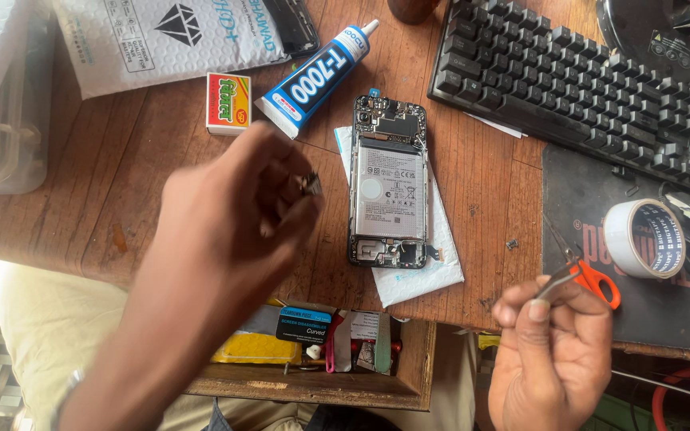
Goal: The person uses tweezers to remove a small circuit board from the bottom of a disassembled smartphone, then places it back into position. The person handles the circuit board and tweezers throughout the clip.
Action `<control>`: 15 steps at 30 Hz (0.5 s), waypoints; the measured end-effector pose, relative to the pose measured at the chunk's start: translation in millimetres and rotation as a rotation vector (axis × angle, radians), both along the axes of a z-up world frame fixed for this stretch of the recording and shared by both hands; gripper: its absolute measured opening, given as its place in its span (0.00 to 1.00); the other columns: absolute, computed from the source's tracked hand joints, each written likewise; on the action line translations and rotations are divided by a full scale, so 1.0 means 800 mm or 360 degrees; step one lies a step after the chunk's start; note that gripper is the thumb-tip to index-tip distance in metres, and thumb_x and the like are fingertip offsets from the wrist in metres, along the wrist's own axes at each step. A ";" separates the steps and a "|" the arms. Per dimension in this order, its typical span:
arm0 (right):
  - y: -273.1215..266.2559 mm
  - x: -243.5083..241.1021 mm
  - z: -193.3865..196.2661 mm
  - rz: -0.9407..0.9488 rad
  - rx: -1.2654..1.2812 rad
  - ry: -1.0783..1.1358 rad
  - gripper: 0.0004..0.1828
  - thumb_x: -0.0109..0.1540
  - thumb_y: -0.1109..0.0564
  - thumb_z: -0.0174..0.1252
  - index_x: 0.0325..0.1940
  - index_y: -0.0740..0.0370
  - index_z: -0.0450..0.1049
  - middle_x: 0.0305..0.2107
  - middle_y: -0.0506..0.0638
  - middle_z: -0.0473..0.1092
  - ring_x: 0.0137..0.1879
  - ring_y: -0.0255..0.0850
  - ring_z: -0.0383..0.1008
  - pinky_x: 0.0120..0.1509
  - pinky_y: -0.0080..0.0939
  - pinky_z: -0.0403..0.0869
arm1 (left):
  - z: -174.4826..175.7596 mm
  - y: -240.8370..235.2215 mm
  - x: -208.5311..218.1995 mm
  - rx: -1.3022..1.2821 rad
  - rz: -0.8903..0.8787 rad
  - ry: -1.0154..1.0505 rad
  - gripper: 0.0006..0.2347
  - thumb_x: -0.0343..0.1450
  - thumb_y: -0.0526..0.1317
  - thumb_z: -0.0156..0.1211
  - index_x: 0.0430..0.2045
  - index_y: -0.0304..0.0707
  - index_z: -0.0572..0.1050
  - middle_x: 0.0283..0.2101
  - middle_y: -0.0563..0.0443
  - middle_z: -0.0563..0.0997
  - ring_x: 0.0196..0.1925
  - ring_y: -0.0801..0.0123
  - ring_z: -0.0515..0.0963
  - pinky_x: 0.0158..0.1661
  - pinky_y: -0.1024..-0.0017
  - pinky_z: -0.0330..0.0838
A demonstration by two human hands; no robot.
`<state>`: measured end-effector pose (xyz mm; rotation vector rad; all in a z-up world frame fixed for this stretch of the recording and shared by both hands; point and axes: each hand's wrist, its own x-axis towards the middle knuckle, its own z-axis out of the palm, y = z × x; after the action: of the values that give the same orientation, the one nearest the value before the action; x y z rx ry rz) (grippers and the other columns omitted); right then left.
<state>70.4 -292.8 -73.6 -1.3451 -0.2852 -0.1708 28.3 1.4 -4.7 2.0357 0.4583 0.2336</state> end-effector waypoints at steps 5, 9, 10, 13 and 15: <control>0.017 -0.021 -0.002 -0.0156 -0.0250 -0.0049 0.12 0.69 0.69 0.56 0.56 0.67 0.67 0.36 0.53 0.71 0.40 0.32 0.69 0.45 0.30 0.69 | -0.014 -0.046 -0.025 -0.0869 0.0097 -0.0024 0.08 0.67 0.36 0.70 0.34 0.34 0.76 0.31 0.51 0.83 0.31 0.77 0.82 0.33 0.78 0.79; 0.040 -0.029 0.015 -0.0037 -0.0843 -0.0269 0.11 0.64 0.67 0.64 0.50 0.65 0.75 0.29 0.48 0.71 0.34 0.27 0.67 0.41 0.25 0.66 | -0.019 -0.066 -0.026 -0.1031 0.0187 -0.0012 0.10 0.64 0.35 0.70 0.31 0.32 0.75 0.25 0.51 0.81 0.27 0.79 0.78 0.29 0.78 0.76; 0.047 -0.027 0.021 -0.0104 -0.1024 -0.0307 0.11 0.61 0.65 0.67 0.47 0.64 0.77 0.26 0.46 0.70 0.31 0.27 0.66 0.37 0.26 0.65 | -0.017 -0.067 -0.026 -0.0994 0.0192 -0.0004 0.10 0.64 0.36 0.70 0.32 0.33 0.75 0.25 0.52 0.81 0.27 0.79 0.79 0.29 0.79 0.76; 0.065 -0.018 0.040 -0.0259 -0.1423 -0.0447 0.13 0.55 0.62 0.72 0.43 0.61 0.81 0.21 0.43 0.68 0.26 0.27 0.65 0.28 0.28 0.63 | -0.011 -0.068 -0.025 -0.0907 0.0189 0.0015 0.11 0.63 0.36 0.70 0.34 0.35 0.75 0.25 0.53 0.81 0.27 0.80 0.80 0.29 0.80 0.77; 0.074 -0.013 0.050 -0.0274 -0.1506 -0.0574 0.13 0.56 0.62 0.72 0.44 0.61 0.82 0.22 0.43 0.70 0.26 0.27 0.69 0.27 0.29 0.65 | -0.009 -0.067 -0.026 -0.0887 0.0175 0.0025 0.10 0.64 0.37 0.69 0.34 0.35 0.75 0.26 0.53 0.82 0.28 0.80 0.81 0.30 0.80 0.77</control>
<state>59.9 -233.2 -33.2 -2.2825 -0.5976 -0.4624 7.6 -52.3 -12.1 1.4709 0.5734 0.1356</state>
